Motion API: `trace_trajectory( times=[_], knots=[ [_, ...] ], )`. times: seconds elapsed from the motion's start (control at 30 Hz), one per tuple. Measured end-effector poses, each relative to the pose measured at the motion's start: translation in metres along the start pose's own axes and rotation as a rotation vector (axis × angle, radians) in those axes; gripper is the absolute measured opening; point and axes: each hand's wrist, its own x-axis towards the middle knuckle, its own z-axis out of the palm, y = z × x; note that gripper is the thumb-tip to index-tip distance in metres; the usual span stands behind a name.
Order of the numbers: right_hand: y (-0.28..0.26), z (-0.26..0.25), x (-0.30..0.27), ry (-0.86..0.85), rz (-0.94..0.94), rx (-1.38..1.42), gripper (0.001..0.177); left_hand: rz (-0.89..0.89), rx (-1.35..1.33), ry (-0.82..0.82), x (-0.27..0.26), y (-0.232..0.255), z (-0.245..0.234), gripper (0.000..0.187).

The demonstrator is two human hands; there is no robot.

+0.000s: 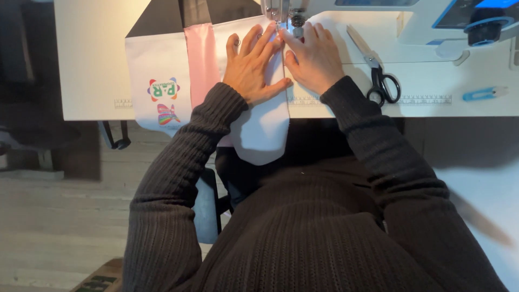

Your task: Sew printed material pieces together using a sewing machine to create bags.

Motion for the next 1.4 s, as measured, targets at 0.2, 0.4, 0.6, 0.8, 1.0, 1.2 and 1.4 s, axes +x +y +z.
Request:
trace_trajectory(
  times=[0.2, 0.4, 0.6, 0.8, 1.0, 1.2, 1.4],
  knots=[
    [-0.005, -0.002, -0.004, 0.016, -0.021, -0.017, 0.044, 0.050, -0.012, -0.019, -0.003, -0.010, 0.003, 0.097],
    [-0.012, -0.010, -0.003, -0.006, 0.007, -0.011, 0.044, 0.073, -0.046, -0.091, -0.002, -0.015, 0.003, 0.103],
    [-0.007, -0.003, 0.000, 0.023, -0.004, -0.051, 0.045, 0.074, -0.048, -0.088, 0.004, -0.017, -0.003, 0.106],
    [-0.015, -0.013, -0.002, -0.019, 0.005, -0.016, 0.047, 0.118, -0.076, -0.100, -0.003, -0.022, -0.008, 0.107],
    [-0.013, -0.011, -0.001, -0.025, 0.015, -0.018, 0.050, 0.119, -0.079, -0.107, 0.000, -0.022, -0.010, 0.107],
    [-0.015, -0.010, -0.002, -0.030, 0.047, -0.014, 0.048, 0.126, -0.095, -0.106, -0.001, -0.021, -0.013, 0.105],
    [-0.015, -0.014, 0.001, -0.039, 0.040, -0.006, 0.047, 0.117, -0.075, -0.092, 0.001, -0.022, -0.015, 0.105]
  ],
)
